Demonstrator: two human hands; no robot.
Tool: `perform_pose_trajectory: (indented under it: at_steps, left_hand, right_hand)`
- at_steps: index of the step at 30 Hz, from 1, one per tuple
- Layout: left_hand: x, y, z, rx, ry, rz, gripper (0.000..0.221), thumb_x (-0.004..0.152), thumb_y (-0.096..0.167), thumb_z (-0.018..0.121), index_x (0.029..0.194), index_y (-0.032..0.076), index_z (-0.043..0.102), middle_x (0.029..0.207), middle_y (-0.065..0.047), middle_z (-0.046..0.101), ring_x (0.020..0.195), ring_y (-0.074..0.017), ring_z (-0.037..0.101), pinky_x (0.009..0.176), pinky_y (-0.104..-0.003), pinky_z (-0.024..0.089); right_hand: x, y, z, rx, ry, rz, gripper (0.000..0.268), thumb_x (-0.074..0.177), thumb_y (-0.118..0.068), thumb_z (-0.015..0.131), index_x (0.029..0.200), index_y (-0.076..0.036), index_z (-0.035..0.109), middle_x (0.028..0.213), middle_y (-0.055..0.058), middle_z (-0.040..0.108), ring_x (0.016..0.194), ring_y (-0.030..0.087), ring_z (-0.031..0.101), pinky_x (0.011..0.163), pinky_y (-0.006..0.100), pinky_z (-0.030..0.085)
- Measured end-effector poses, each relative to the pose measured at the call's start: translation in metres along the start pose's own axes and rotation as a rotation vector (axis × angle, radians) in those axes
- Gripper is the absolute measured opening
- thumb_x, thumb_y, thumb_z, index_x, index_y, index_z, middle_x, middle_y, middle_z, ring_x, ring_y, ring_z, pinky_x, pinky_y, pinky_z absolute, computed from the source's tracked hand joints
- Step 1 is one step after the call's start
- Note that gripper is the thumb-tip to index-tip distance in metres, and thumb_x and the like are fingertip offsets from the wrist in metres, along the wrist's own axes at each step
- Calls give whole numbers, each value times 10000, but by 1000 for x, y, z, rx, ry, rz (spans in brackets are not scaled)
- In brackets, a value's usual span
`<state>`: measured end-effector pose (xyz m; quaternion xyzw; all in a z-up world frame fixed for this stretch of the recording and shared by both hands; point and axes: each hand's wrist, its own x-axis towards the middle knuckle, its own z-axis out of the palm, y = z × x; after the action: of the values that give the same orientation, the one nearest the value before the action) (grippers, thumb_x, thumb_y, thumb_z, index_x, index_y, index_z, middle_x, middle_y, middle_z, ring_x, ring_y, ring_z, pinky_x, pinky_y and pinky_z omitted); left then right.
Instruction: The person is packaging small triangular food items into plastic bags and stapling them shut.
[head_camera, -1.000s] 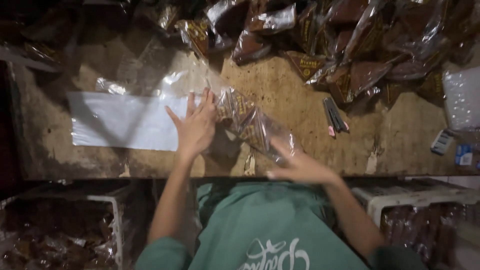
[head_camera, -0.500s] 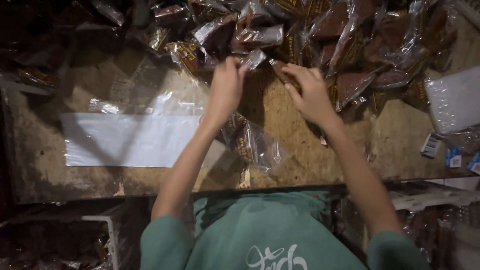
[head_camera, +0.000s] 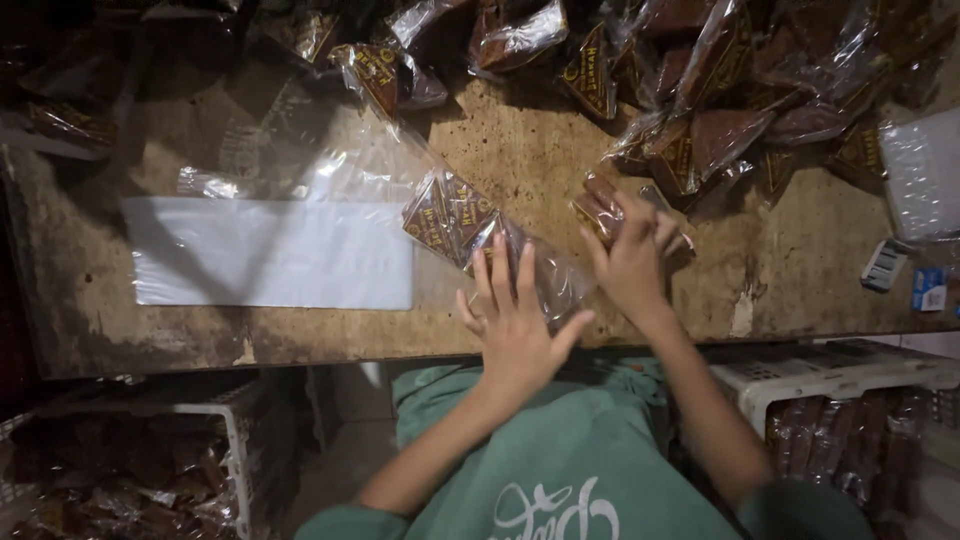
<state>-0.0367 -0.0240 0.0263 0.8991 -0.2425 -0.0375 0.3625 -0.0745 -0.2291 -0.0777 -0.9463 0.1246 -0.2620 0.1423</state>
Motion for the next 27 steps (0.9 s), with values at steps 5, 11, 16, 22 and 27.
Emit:
perform_pose_trajectory:
  at_steps: [5, 11, 16, 22, 27]
  left_hand:
    - [17, -20, 7, 332, -139, -63, 705, 1034, 390, 522, 1643, 173, 243, 1736, -157, 70, 1586, -406, 24, 1121, -718, 24]
    - [5, -21, -5, 216, -234, 107, 718, 1019, 596, 438, 1641, 280, 272, 1732, 6, 177, 1596, -311, -12, 1129, -634, -148]
    - [-4, -34, -1, 337, -57, 240, 705, 887, 481, 698, 1532, 321, 462, 1635, 73, 385, 1555, -362, 208, 1099, -664, 100]
    - [21, -64, 5, 281, 124, 239, 361, 736, 225, 760, 1092, 248, 708, 1348, 29, 619, 1372, -373, 463, 1068, -546, 342]
    - [68, -132, 15, 421, 486, 177, 162, 679, 134, 723, 735, 223, 600, 892, 53, 602, 928, -244, 553, 863, -333, 463]
  right_hand:
    - [-3, -10, -79, 446, -487, 432, 527, 768, -12, 673, 1286, -46, 580, 1122, 152, 606, 1071, 342, 586, 974, 442, 421]
    - [29, -80, -78, 985, -397, 838, 842, 796, -43, 846, 1473, -144, 356, 1119, 124, 650, 975, 202, 653, 873, 338, 546]
    - [13, -69, -53, 1132, -529, 716, 782, 719, 115, 791, 1423, -27, 483, 1241, 137, 513, 1115, 265, 573, 951, 360, 507]
    - [16, -75, -28, 515, -466, 206, 444, 751, 20, 779, 1161, -138, 712, 1095, 38, 724, 1030, 248, 698, 926, 381, 545]
    - [-38, -76, -44, 392, -430, 104, 155, 777, -97, 783, 812, -238, 728, 809, -102, 674, 782, 125, 691, 711, 261, 556]
